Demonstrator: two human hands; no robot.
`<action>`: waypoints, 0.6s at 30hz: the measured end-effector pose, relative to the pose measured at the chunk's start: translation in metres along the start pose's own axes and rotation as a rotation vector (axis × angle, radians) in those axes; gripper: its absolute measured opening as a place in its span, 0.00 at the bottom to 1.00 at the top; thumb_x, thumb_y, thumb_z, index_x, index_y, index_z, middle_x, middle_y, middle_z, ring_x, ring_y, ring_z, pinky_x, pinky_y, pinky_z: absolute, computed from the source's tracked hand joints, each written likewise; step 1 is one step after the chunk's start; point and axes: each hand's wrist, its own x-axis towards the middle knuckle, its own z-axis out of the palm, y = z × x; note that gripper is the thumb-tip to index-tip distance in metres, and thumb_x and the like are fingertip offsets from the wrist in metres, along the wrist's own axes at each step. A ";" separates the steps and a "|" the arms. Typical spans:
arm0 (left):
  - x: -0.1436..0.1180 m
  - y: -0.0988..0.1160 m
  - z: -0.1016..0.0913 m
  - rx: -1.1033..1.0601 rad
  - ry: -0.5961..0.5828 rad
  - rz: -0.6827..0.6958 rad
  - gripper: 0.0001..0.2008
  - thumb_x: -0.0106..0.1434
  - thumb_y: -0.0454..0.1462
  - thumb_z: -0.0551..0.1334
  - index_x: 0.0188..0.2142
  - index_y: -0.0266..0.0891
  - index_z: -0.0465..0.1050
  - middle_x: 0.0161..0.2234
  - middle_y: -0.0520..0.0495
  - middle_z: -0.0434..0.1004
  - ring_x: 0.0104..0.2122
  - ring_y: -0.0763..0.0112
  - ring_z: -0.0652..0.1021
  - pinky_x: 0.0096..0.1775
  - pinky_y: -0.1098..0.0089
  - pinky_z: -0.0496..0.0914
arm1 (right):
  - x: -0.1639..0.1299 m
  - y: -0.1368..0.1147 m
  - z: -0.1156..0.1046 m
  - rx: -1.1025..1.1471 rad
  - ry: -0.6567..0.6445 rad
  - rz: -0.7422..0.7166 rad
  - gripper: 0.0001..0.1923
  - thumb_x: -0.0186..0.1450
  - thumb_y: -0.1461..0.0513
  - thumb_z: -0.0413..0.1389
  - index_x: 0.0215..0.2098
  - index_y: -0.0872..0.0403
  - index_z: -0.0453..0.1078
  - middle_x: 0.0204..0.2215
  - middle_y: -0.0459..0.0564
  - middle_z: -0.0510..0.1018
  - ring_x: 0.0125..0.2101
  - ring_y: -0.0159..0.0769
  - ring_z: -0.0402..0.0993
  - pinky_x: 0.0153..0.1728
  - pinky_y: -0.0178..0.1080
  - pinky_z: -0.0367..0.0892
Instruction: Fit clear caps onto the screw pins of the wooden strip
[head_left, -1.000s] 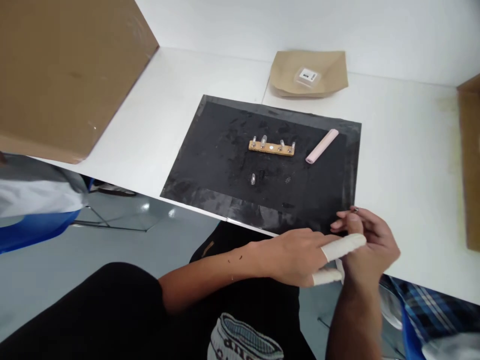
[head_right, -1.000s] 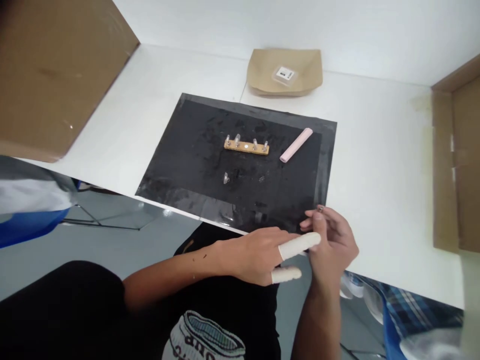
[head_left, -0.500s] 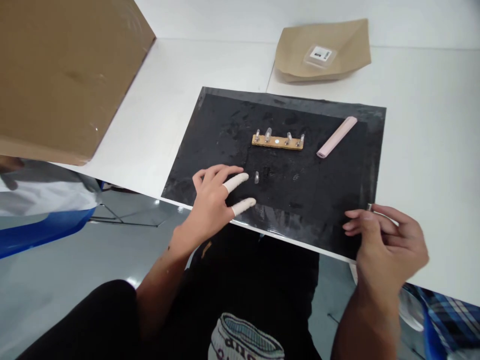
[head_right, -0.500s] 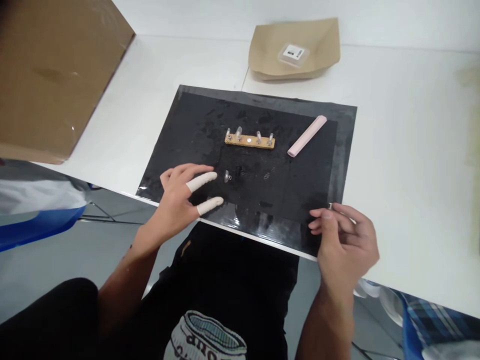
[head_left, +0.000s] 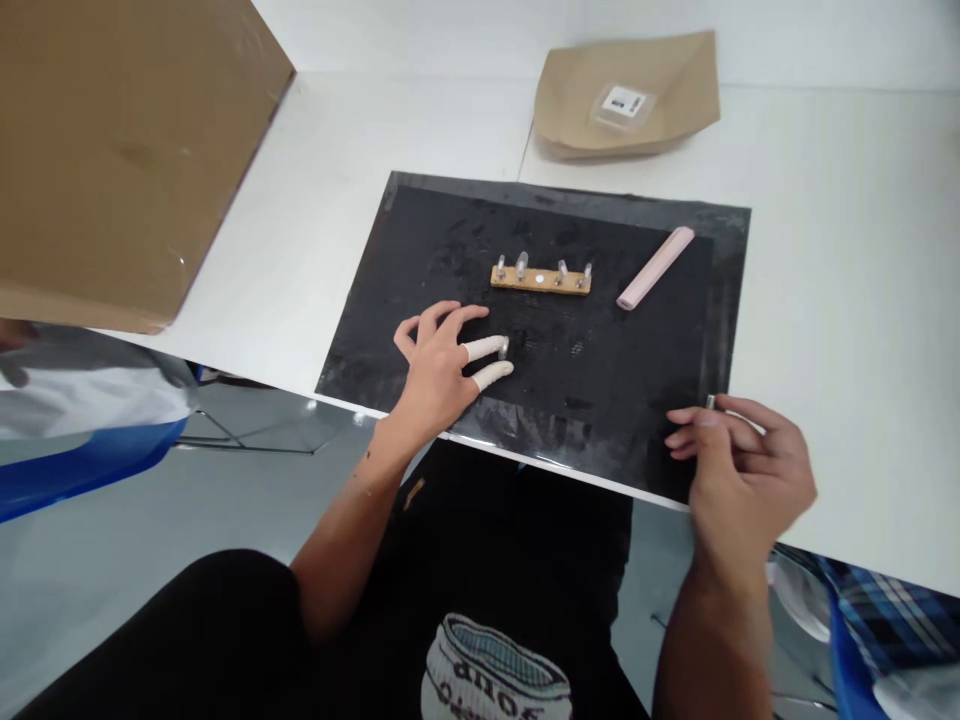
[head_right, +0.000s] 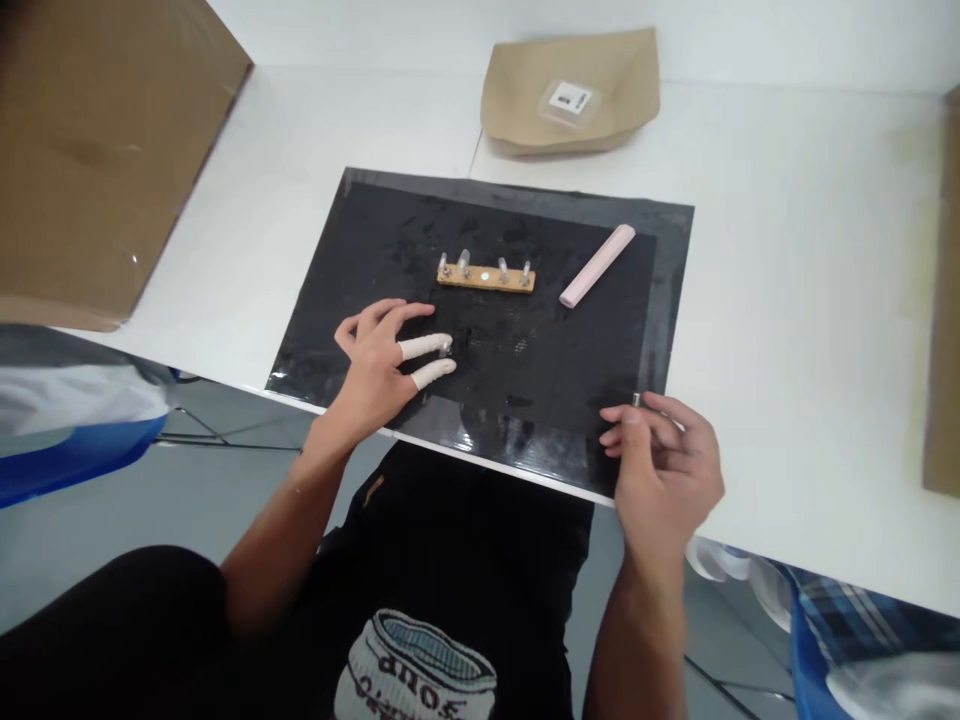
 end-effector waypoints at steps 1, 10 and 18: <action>0.001 0.000 0.001 -0.003 0.019 -0.009 0.06 0.65 0.43 0.69 0.41 0.50 0.83 0.57 0.45 0.76 0.62 0.50 0.67 0.58 0.46 0.52 | 0.000 0.000 0.000 -0.005 -0.010 0.012 0.15 0.65 0.56 0.64 0.45 0.56 0.72 0.30 0.46 0.82 0.21 0.28 0.72 0.23 0.33 0.70; -0.007 0.018 -0.002 -0.098 0.113 0.013 0.05 0.68 0.40 0.66 0.41 0.50 0.82 0.54 0.47 0.79 0.60 0.55 0.71 0.57 0.49 0.56 | -0.001 -0.002 -0.003 -0.035 -0.059 0.005 0.12 0.64 0.57 0.66 0.42 0.55 0.77 0.31 0.46 0.83 0.22 0.28 0.75 0.26 0.33 0.73; -0.022 0.053 -0.011 -0.320 0.058 0.149 0.05 0.68 0.39 0.66 0.42 0.49 0.81 0.52 0.50 0.80 0.58 0.59 0.73 0.59 0.52 0.59 | -0.013 -0.049 0.004 0.217 -0.044 -0.138 0.07 0.68 0.64 0.59 0.44 0.51 0.78 0.28 0.42 0.80 0.21 0.26 0.72 0.19 0.31 0.70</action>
